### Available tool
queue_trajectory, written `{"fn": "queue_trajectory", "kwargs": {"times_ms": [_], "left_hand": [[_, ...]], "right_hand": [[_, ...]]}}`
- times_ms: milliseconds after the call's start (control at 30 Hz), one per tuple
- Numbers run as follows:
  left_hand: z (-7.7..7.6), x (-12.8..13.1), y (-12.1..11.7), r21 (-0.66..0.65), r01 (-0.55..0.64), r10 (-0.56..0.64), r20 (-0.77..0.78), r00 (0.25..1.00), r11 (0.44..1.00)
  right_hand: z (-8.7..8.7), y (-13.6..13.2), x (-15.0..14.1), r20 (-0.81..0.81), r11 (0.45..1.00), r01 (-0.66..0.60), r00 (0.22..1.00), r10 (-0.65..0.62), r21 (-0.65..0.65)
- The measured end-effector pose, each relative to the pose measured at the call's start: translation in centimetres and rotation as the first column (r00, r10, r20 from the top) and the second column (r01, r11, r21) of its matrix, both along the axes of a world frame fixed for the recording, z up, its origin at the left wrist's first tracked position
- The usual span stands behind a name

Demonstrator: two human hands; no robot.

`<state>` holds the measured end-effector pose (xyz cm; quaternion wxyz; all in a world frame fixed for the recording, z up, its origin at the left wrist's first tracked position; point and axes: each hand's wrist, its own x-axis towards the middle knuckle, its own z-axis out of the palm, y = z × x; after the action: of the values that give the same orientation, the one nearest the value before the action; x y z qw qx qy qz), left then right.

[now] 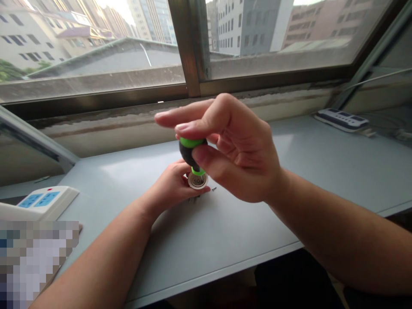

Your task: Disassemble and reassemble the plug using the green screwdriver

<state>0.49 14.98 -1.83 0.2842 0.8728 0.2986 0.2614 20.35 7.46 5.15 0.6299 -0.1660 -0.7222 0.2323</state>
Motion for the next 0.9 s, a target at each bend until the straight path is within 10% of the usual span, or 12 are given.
{"fn": "queue_trajectory", "kwargs": {"times_ms": [200,433,567,767,900], "left_hand": [[0.1,0.0,0.0,-0.024,0.004,-0.004,0.015,1.000,1.000],[0.0,0.0,0.0,-0.007,-0.007,0.007,-0.003,1.000,1.000],[0.1,0.0,0.0,-0.040,-0.016,0.015,-0.004,1.000,0.999],[-0.1,0.0,0.0,0.001,-0.013,0.013,0.009,1.000,1.000],[0.0,0.0,-0.1,-0.025,-0.013,0.013,-0.001,1.000,1.000]], "right_hand": [[-0.7,2.1,0.0,-0.080,0.945,0.225,0.974,-0.212,0.238],[0.1,0.9,0.3,0.048,0.998,0.017,0.999,-0.021,0.065],[-0.4,1.6,0.4,-0.032,0.971,0.091,0.996,-0.086,0.222],[0.3,-0.1,0.7,0.067,0.999,0.033,0.997,-0.035,0.025],[0.2,0.4,0.7,0.022,0.981,0.147,0.988,-0.151,0.123]]}}
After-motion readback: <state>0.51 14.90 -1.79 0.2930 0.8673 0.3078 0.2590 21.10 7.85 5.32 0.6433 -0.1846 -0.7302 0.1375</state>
